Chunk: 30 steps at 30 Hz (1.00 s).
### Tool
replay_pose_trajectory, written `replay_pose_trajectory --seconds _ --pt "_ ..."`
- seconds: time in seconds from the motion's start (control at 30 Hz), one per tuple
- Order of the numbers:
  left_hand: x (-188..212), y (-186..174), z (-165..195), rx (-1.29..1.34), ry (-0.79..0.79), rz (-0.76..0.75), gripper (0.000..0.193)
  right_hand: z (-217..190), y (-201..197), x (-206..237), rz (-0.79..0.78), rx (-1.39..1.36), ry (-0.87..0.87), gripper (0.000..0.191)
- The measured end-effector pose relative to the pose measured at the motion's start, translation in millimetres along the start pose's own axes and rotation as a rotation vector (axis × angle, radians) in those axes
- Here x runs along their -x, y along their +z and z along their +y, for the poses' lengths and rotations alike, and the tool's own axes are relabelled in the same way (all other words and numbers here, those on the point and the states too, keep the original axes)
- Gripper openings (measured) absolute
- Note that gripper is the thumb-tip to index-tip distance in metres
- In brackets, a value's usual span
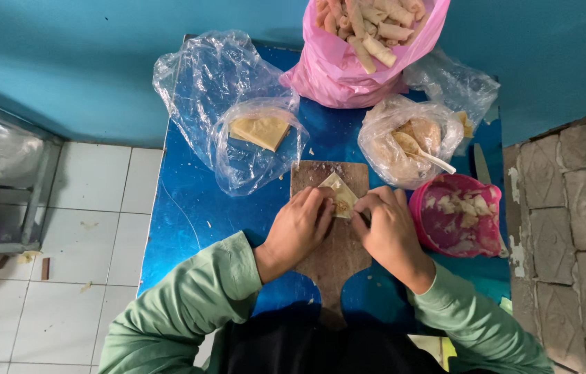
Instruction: The person folds thin square dough wrappers on a small wooden board, pressing and creasing each fold by hand, and places finished folded pieces into a pink bowl. They occasionally reach into a plastic bag of dough pieces to get the next wrapper and repeat the folding cycle.
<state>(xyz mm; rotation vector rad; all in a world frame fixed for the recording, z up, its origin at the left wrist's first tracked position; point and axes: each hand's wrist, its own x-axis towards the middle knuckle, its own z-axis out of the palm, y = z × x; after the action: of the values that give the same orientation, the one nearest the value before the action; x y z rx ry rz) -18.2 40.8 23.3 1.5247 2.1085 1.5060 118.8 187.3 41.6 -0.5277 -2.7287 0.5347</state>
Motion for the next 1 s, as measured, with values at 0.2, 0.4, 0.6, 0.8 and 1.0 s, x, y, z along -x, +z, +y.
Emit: replay_pose_trajectory --seconds 0.2,0.4,0.6,0.8,1.0 --pt "-2 4 -2 0.000 0.025 -0.032 0.013 5 8 1 0.039 -0.170 0.061 0.023" --pt "-6 7 -7 -0.118 0.057 -0.067 0.013 5 7 -1 0.011 -0.508 0.162 0.020" --pt "-7 7 -9 -0.160 0.104 -0.073 0.017 7 15 -4 0.063 -0.484 0.133 0.028" --pt "-6 6 -12 -0.260 0.201 -0.125 0.023 7 20 -11 0.075 -0.409 0.119 0.026" --pt "-10 4 -16 -0.348 0.177 -0.236 0.031 4 -6 -6 0.019 -0.013 -0.208 0.024"
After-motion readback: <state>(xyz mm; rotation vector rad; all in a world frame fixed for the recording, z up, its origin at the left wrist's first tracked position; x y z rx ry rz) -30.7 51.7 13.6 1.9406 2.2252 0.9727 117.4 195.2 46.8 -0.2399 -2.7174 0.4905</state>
